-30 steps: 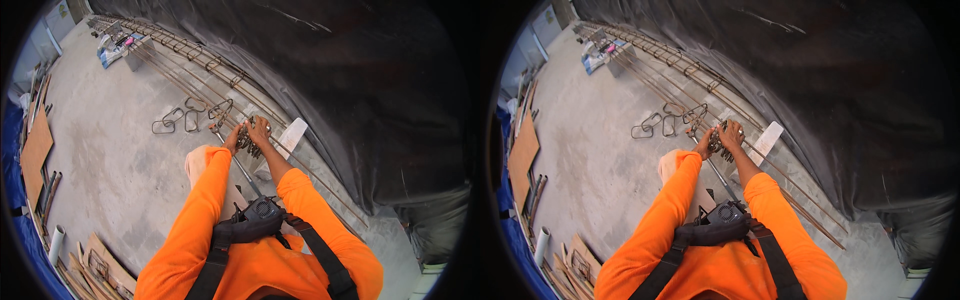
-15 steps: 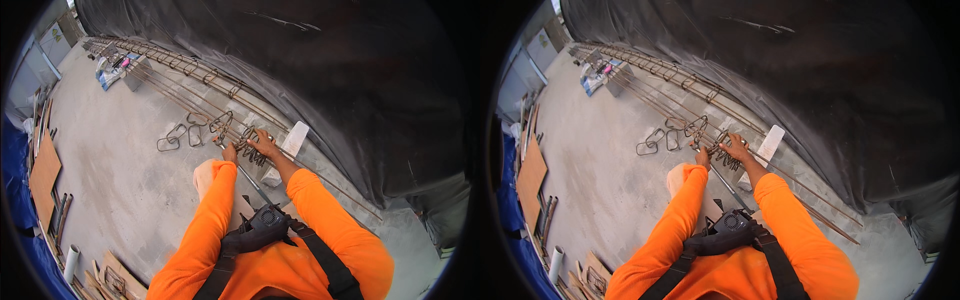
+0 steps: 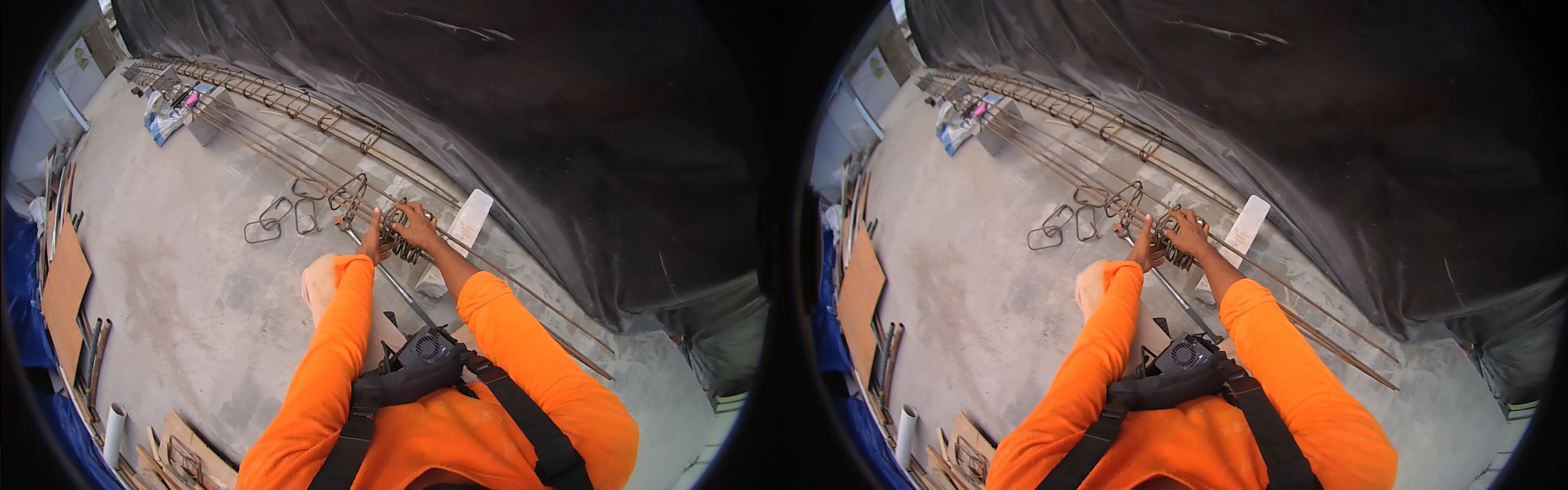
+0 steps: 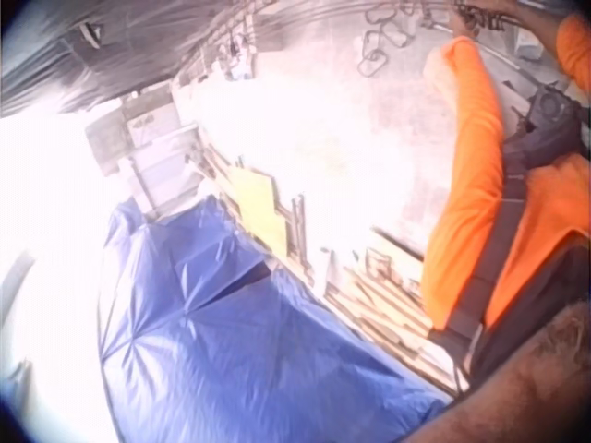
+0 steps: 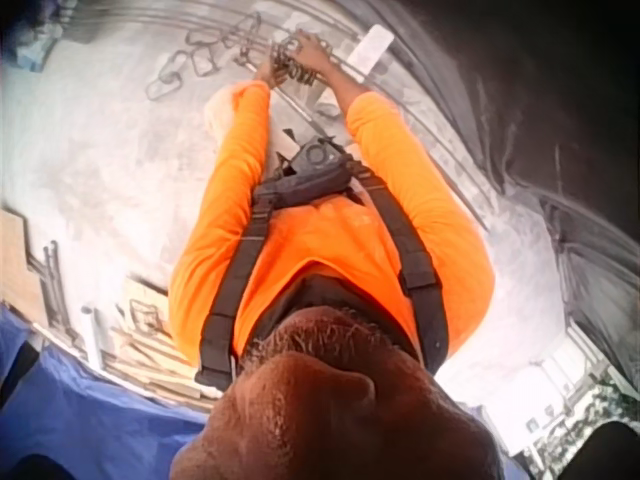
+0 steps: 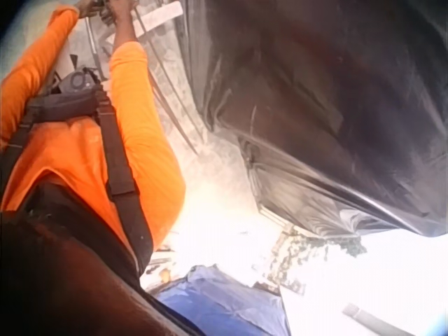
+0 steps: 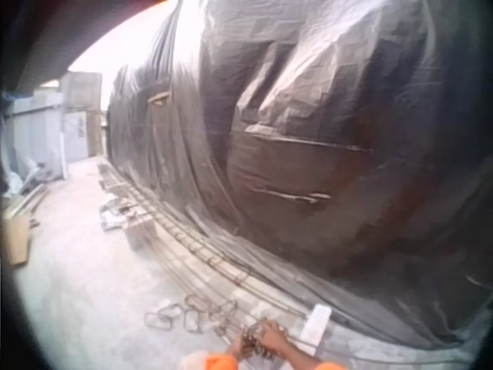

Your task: The person assembles a rebar cage by tying wire ties around intersecting steel bars using a manual rebar tying tool. They place spacers and a pink marker on the structure, then adjust the camera strap on their chest.

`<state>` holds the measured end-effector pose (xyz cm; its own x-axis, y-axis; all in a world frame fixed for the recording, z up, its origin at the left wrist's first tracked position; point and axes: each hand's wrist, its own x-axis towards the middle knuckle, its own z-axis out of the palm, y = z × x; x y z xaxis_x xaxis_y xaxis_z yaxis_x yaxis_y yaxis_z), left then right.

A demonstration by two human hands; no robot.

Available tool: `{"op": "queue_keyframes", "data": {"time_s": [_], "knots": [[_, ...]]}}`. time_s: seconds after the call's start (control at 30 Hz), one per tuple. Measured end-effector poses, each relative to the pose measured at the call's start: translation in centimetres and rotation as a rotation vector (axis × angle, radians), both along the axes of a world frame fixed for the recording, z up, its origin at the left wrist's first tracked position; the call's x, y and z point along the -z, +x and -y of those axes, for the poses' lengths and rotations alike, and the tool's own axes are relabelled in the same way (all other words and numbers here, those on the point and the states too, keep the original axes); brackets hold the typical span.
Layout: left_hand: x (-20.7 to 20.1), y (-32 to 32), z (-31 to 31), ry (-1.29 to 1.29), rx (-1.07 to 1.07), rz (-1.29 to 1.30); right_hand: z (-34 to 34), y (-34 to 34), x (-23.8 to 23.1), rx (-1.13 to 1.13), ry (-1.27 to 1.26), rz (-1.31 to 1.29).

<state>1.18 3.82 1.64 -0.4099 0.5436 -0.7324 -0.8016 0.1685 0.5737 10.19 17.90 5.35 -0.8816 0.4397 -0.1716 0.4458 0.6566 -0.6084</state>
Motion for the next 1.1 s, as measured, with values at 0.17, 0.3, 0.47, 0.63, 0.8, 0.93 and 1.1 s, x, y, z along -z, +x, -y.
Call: {"op": "queue_keyframes", "data": {"time_s": [0.17, 0.3, 0.47, 0.63, 0.8, 0.93, 1.1], "knots": [[0.9, 0.3, -0.5, 0.031, 0.087, -0.053, 0.9, 1.3, 0.0, -0.029, 0.019, -0.003], [1.3, -0.4, -0.2, 0.025, 0.075, -0.023, 2.0, 1.4, -1.3, -0.147, 0.099, 0.034], [-0.9, -0.2, 0.1, 0.287, -0.088, 0.301, 4.3, 2.2, -0.3, 0.001, 0.147, -0.006], [0.1, -0.7, 0.7, 0.334, -0.025, 0.287, 5.1, 2.1, -1.3, 0.001, 0.198, 0.022], [1.8, -1.1, -0.2, 0.378, -0.012, 0.092, 6.6, 1.6, -2.1, 0.022, 0.304, -0.02], [2.3, 0.3, -1.0, 0.308, 0.012, -0.028, 6.6, 1.7, -0.7, 0.088, 0.283, -0.141], [2.1, 0.9, -1.2, 0.052, -0.089, -0.326, 6.7, 2.0, 0.7, 0.115, 0.286, -0.333]]}}
